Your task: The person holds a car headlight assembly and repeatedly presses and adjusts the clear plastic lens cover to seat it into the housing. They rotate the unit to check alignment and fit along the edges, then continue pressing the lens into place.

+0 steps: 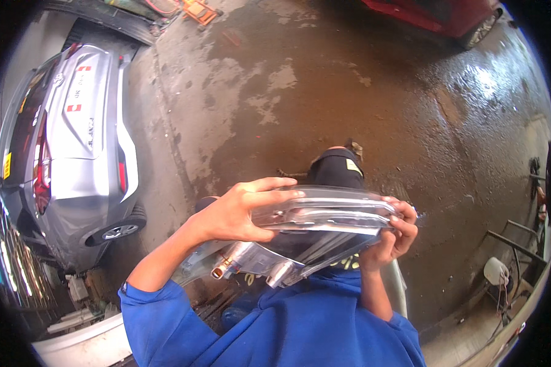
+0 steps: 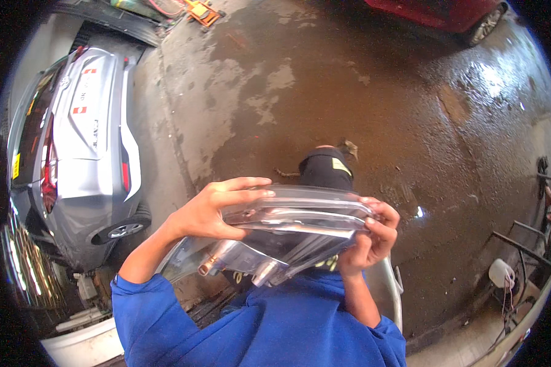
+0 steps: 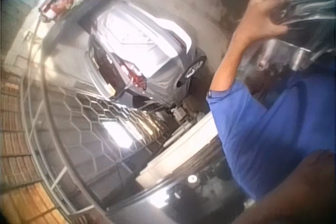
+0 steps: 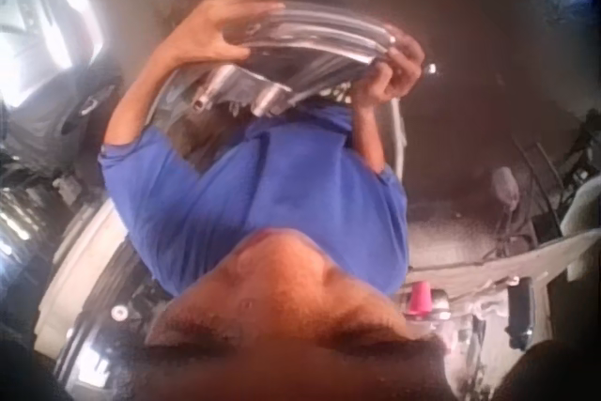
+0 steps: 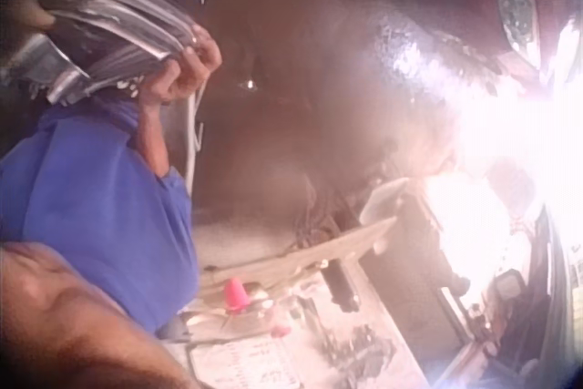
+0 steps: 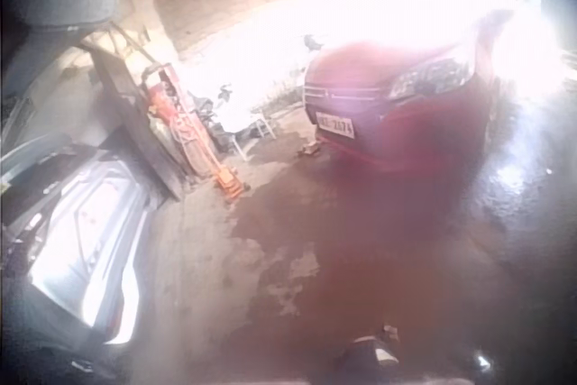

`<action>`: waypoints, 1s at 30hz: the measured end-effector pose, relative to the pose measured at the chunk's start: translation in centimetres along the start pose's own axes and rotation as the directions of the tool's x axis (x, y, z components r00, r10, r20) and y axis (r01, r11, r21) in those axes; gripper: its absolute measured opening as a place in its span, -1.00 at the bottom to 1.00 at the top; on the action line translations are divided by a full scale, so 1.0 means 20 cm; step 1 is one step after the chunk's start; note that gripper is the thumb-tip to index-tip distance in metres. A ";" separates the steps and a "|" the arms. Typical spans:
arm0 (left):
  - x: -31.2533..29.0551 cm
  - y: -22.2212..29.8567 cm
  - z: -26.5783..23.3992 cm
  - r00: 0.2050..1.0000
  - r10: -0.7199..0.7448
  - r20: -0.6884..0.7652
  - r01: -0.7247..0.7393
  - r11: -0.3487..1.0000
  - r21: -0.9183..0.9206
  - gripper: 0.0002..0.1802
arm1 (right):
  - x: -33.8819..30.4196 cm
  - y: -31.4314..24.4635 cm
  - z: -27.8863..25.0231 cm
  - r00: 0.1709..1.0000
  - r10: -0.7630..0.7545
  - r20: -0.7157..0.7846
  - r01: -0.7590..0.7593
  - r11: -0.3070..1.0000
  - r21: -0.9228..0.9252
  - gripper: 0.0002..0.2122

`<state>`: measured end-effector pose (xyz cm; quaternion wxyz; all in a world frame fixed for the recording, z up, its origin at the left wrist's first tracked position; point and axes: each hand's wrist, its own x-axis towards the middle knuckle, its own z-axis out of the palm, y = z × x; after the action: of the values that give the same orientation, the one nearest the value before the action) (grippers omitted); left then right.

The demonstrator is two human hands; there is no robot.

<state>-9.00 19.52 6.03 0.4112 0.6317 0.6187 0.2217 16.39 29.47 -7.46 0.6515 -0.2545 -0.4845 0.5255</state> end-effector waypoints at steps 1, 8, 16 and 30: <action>-0.03 0.01 -0.01 1.000 0.001 0.000 -0.001 1.000 0.010 -0.12 | -0.01 -0.01 0.01 1.000 -0.001 0.011 0.001 1.000 0.002 -0.81; -0.19 0.02 -0.05 0.998 -0.055 -0.023 0.058 0.990 0.126 -0.10 | 0.00 -0.02 0.01 0.999 0.028 0.032 -0.027 0.999 -0.035 -0.81; -0.26 -0.08 -0.06 0.996 -0.058 -0.071 0.066 0.991 0.117 -0.19 | 0.01 0.01 0.01 0.989 0.148 -0.024 -0.149 0.988 -0.046 -0.78; -0.20 -0.35 0.15 0.951 -0.007 -0.308 0.154 0.877 0.455 -0.56 | 0.08 0.17 0.03 0.921 0.371 -0.121 -0.390 0.882 -0.264 -0.83</action>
<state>-11.43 14.23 -0.24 0.1559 0.6456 0.7346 0.1387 14.37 31.99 -9.59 0.5082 -0.4526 -0.4732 0.5595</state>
